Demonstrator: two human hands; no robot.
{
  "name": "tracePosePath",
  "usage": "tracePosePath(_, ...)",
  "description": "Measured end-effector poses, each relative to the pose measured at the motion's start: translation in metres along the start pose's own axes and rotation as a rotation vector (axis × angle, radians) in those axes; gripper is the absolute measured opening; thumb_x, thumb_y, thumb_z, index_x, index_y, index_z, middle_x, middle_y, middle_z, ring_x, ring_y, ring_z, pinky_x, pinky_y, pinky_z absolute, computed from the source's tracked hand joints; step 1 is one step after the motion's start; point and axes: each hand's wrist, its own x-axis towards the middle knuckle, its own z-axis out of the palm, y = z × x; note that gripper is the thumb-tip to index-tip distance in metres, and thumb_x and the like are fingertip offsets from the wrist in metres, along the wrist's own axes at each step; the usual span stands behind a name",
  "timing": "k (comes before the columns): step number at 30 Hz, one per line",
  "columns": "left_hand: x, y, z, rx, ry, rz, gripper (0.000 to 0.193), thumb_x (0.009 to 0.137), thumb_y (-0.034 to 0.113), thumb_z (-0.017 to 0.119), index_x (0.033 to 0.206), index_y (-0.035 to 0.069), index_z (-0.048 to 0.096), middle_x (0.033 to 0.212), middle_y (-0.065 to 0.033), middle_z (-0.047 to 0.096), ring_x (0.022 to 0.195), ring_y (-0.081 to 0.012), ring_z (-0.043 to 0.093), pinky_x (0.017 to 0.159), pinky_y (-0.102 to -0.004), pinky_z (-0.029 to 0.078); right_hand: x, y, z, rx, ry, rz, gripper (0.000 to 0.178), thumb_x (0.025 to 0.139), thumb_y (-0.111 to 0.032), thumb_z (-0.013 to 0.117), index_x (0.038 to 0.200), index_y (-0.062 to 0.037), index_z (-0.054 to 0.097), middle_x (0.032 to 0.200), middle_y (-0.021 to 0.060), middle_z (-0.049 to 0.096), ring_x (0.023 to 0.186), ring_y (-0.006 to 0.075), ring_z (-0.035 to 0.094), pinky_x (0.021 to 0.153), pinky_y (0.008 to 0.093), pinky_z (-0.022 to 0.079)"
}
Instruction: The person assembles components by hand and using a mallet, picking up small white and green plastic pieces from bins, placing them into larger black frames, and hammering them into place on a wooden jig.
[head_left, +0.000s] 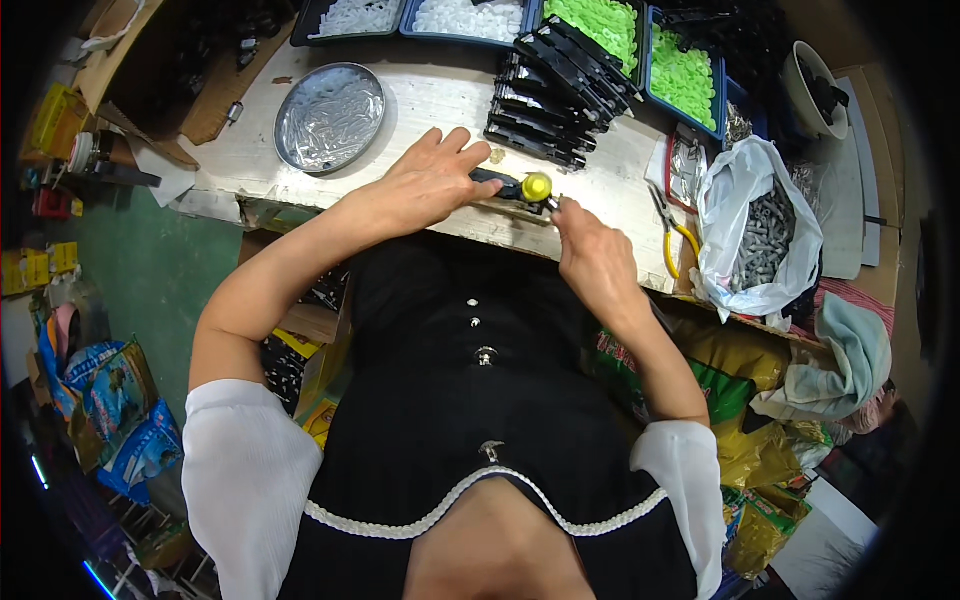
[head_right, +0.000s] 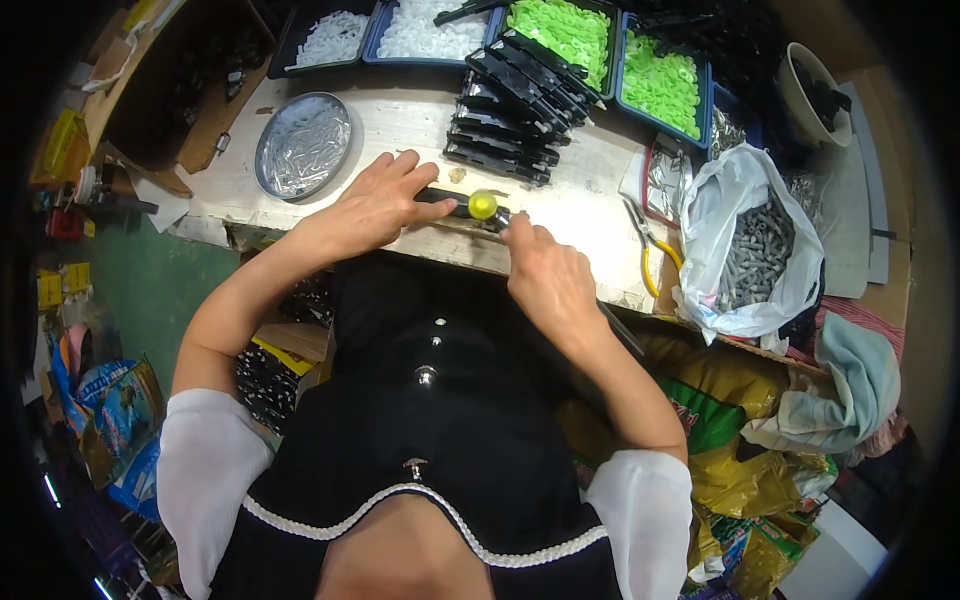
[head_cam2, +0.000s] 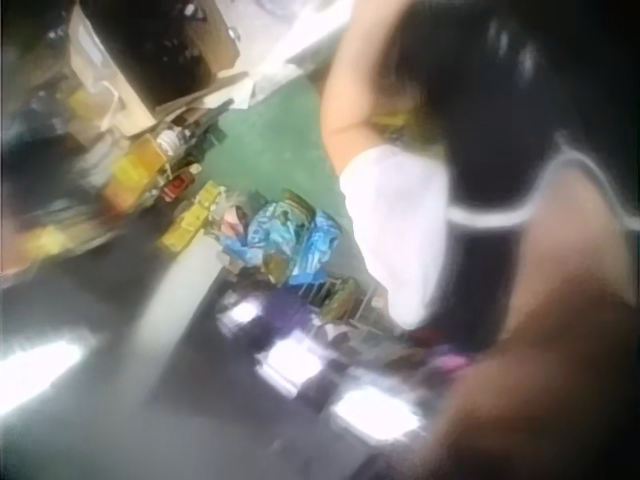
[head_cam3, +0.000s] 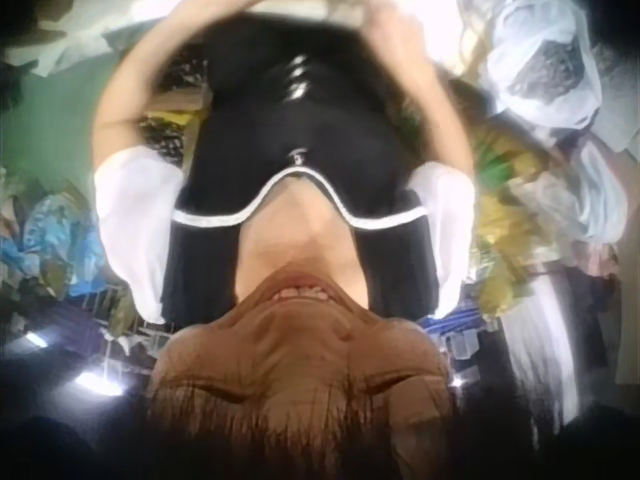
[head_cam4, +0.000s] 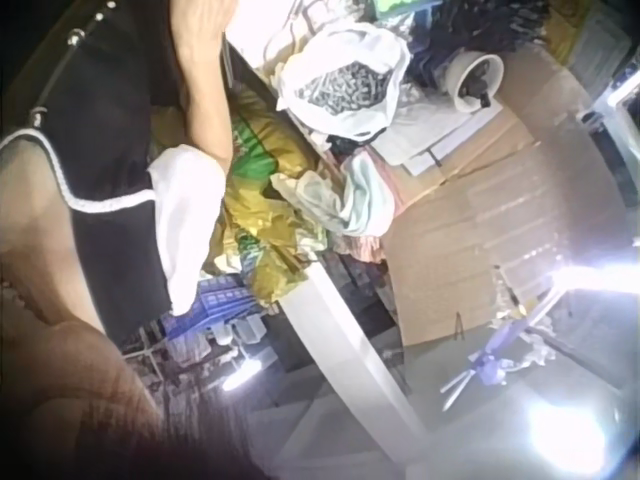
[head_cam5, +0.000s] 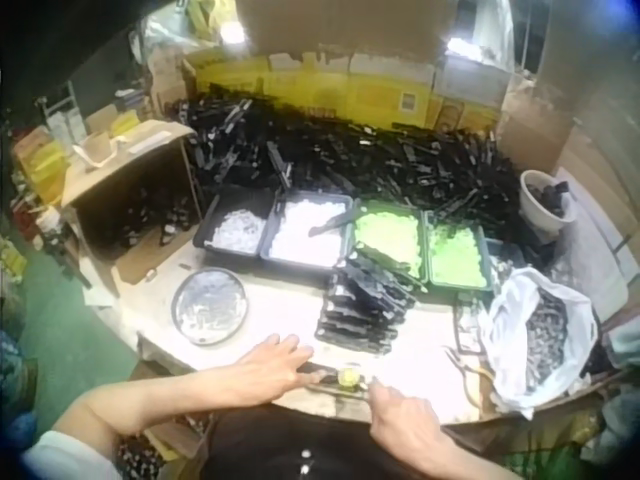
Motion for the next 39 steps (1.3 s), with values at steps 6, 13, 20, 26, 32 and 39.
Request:
tracePosePath(6, -0.004, 0.001, 0.000, 0.063, 0.051, 0.024, 0.036, 0.072, 0.003, 0.053, 0.104, 0.014, 0.064, 0.089, -0.0078, 0.048, 0.087, -0.0236, 0.046, 0.070, -0.0343, 0.040, 0.000, -0.010, -0.012, -0.028, 0.034, -0.042, 0.011, 0.086, -0.015, 0.048, 0.088, -0.0036, 0.049, 0.067, 0.0171, 0.058, 0.055, 0.0360, 0.056, 0.049, 0.0453, 0.043)
tracePosePath(13, -0.004, -0.012, 0.012, -0.246, 0.032, -0.217, 0.034, 0.066, 0.000, 0.059, 0.099, 0.010, 0.061, 0.081, -0.0085, 0.052, 0.081, -0.0282, 0.049, 0.069, -0.0381, 0.042, 0.018, -0.004, -0.023, 0.024, -0.017, -0.077, 0.013, 0.087, -0.016, 0.048, 0.087, -0.0026, 0.048, 0.066, 0.0168, 0.058, 0.055, 0.0363, 0.055, 0.049, 0.0459, 0.041)
tracePosePath(20, -0.004, -0.012, 0.013, -0.468, 0.188, -0.411, 0.061, 0.059, -0.009, 0.060, 0.116, 0.009, 0.051, 0.080, -0.0083, 0.057, 0.082, -0.0274, 0.051, 0.072, -0.0375, 0.044, 0.030, -0.030, -0.003, 0.017, -0.064, -0.151, 0.009, 0.086, -0.010, 0.048, 0.088, -0.0016, 0.048, 0.068, 0.0173, 0.059, 0.056, 0.0344, 0.057, 0.052, 0.0432, 0.044)
tracePosePath(26, -0.020, 0.001, 0.025, -0.504, 0.379, -0.420, 0.047, 0.064, -0.005, 0.063, 0.109, 0.004, 0.052, 0.088, -0.0099, 0.059, 0.082, -0.0276, 0.050, 0.074, -0.0363, 0.044, 0.048, -0.035, -0.020, 0.277, 0.283, -0.079, 0.012, 0.089, -0.015, 0.045, 0.086, -0.0032, 0.048, 0.064, 0.0200, 0.057, 0.058, 0.0396, 0.056, 0.051, 0.0485, 0.042)
tracePosePath(32, -0.026, 0.018, 0.053, -0.131, 0.771, -0.300, 0.029, 0.066, -0.004, 0.055, 0.095, 0.000, 0.056, 0.092, -0.0092, 0.057, 0.083, -0.0263, 0.051, 0.071, -0.0375, 0.040, 0.070, -0.021, -0.016, 0.184, -0.085, -0.001, 0.019, 0.089, -0.018, 0.044, 0.086, -0.0004, 0.049, 0.060, 0.0248, 0.055, 0.060, 0.0436, 0.054, 0.056, 0.0506, 0.040)
tracePosePath(39, -0.014, 0.061, 0.071, -0.183, 0.691, -0.132, 0.028, 0.071, 0.003, 0.053, 0.098, -0.002, 0.058, 0.108, -0.0142, 0.056, 0.106, -0.0291, 0.052, 0.093, -0.0431, 0.039, 0.073, -0.038, 0.001, 0.228, 0.092, -0.186, 0.013, 0.086, -0.015, 0.047, 0.086, -0.0028, 0.049, 0.069, 0.0178, 0.060, 0.063, 0.0380, 0.057, 0.054, 0.0443, 0.044)
